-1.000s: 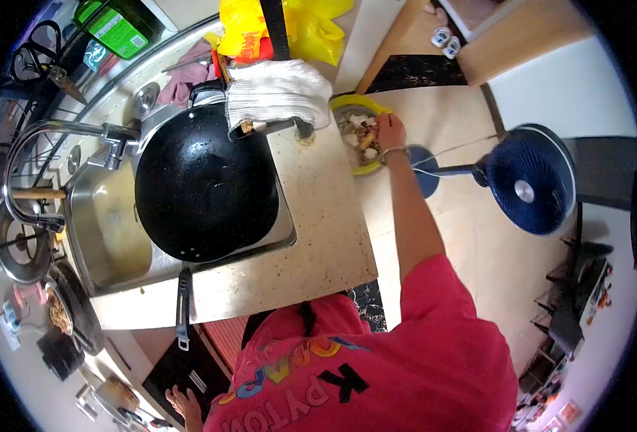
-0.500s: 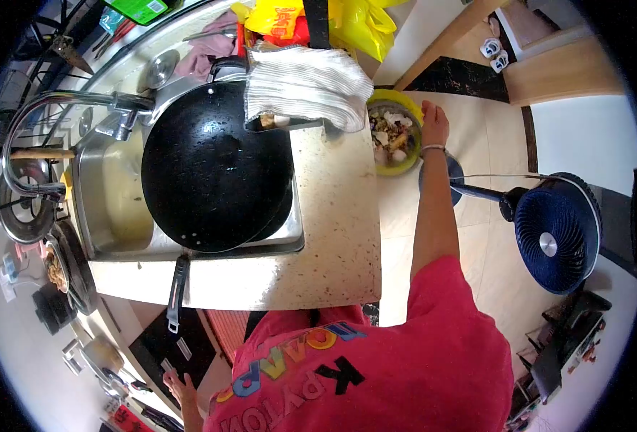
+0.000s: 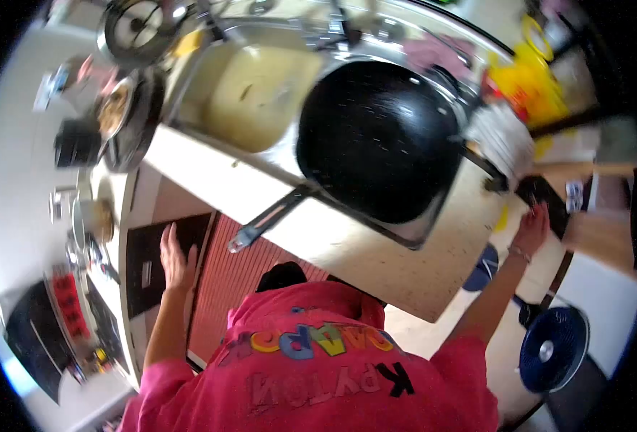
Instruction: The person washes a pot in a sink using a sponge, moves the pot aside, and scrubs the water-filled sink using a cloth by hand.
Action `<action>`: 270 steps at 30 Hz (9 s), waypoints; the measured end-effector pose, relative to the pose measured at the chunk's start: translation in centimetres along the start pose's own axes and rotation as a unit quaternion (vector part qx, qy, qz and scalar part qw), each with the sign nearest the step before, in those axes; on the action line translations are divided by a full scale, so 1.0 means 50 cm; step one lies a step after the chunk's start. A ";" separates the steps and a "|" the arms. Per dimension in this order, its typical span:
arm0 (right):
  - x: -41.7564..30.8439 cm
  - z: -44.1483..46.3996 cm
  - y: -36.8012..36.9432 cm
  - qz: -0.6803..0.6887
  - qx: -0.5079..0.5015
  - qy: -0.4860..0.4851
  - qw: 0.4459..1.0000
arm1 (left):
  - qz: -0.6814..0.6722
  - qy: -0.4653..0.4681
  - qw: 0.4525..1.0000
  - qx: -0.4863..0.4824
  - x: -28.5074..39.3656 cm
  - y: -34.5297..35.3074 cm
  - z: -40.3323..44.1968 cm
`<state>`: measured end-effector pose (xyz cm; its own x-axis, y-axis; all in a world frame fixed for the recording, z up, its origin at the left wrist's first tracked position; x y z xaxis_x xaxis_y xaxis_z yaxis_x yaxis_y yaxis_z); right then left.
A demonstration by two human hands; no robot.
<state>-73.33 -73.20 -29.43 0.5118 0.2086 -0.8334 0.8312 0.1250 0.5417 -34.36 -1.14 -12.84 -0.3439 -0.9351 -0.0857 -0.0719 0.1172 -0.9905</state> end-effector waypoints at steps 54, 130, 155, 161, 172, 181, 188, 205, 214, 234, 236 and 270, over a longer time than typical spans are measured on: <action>1.237 -0.337 1.066 -0.801 -0.524 0.085 0.277 | -0.107 0.272 0.956 0.002 -0.261 0.096 0.684; 1.224 -0.348 1.063 -0.806 -0.524 0.084 0.261 | -0.106 0.265 0.958 0.011 -0.256 0.095 0.681; 1.256 -0.351 1.058 -0.794 -0.555 0.099 0.229 | -0.105 0.260 0.960 0.017 -0.256 0.096 0.684; 1.252 -0.339 1.056 -0.791 -0.560 0.092 0.231 | -0.099 0.259 0.961 0.006 -0.254 0.095 0.682; 1.259 -0.343 1.076 -0.787 -0.560 0.071 0.249 | -0.106 0.258 0.960 0.003 -0.257 0.097 0.686; 1.247 -0.355 1.084 -0.782 -0.564 0.056 0.261 | -0.107 0.256 0.961 -0.004 -0.255 0.091 0.684; 1.339 -0.304 0.953 -0.774 -0.521 0.032 0.359 | -0.103 0.264 0.959 -0.002 -0.257 0.095 0.683; 1.347 -0.289 0.966 -0.804 -0.544 0.009 0.241 | -0.109 0.265 0.958 0.003 -0.254 0.091 0.689; 1.179 -0.390 1.138 -0.798 -0.520 0.028 0.304 | -0.088 0.265 0.960 0.001 -0.254 0.097 0.686; 1.347 -0.329 1.047 -0.813 -0.490 0.132 0.284 | -0.078 0.260 0.962 0.000 -0.249 0.090 0.686; 1.319 -0.314 1.050 -0.824 -0.487 0.101 0.271 | -0.089 0.264 0.960 0.010 -0.252 0.094 0.687; 1.261 -0.380 1.092 -0.809 -0.467 0.092 0.345 | -0.100 0.262 0.960 0.008 -0.254 0.096 0.688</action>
<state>0.20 -34.78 -50.30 -0.5516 -0.8200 -0.1532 -0.4810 0.4626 -0.7447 1.86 -0.22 -20.18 -0.7485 -0.6416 0.1675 -0.1729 -0.0551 -0.9834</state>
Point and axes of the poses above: each hand's wrist, its own z-axis towards the middle knuckle, its own y-axis out of the palm, x = y × z, the point moved 1 cm from there along z, towards the middle knuckle, and after that the axes turned 10 degrees about z, right-handed, at the moved point
